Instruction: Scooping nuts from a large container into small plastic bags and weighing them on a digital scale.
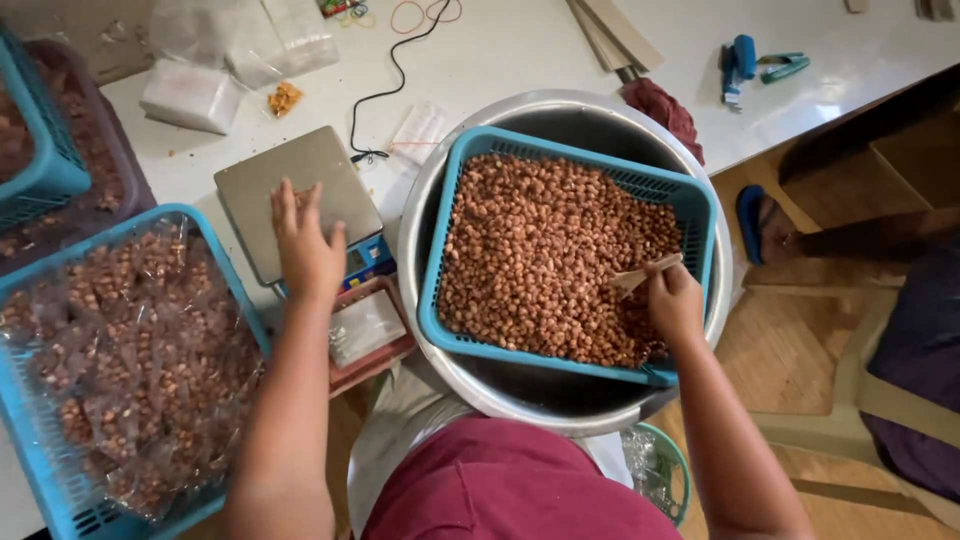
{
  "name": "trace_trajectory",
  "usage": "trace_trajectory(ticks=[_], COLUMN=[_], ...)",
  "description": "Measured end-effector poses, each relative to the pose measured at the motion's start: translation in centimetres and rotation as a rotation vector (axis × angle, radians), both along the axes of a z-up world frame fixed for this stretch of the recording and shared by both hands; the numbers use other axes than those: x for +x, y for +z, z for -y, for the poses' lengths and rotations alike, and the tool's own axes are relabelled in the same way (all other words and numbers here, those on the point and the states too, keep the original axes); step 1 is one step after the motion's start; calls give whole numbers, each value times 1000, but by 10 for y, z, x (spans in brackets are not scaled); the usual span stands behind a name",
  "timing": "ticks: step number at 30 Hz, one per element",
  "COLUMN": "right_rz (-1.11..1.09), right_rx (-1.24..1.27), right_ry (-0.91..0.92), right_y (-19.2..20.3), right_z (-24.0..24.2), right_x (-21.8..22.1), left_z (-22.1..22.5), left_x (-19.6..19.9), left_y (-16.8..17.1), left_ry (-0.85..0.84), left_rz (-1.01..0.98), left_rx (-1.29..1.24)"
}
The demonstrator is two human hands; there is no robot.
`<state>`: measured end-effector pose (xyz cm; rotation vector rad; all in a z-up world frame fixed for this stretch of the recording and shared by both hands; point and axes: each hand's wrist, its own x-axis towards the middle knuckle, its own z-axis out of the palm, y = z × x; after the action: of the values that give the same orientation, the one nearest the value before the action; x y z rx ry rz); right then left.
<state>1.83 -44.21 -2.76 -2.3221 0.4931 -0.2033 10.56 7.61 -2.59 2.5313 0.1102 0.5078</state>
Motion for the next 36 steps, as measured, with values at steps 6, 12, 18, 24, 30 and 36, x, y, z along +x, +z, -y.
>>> trace_trajectory(ticks=[6,12,18,24,30,36], right_rz=[-118,143,198,245,251,250], right_rx=[300,397,467,511,527,585], right_ry=[-60,18,57,55,74,119], right_y=[26,53,63,73,88,91], right_z=[-45,-47,-44,-66,-91,-108], right_x=[7,13,11,8,6,15], left_z=[17,-2,25,5,63,140], left_x=[-89,-148,-133,-124,-98,-97], left_y=[-93,-95,10,-78,72,62], left_ry=[-175,-229,-86,113,29,-515], left_rz=[-672,-656,-672,-255,-338,-519], left_rx=[403,285,89,127,-1626,-1652])
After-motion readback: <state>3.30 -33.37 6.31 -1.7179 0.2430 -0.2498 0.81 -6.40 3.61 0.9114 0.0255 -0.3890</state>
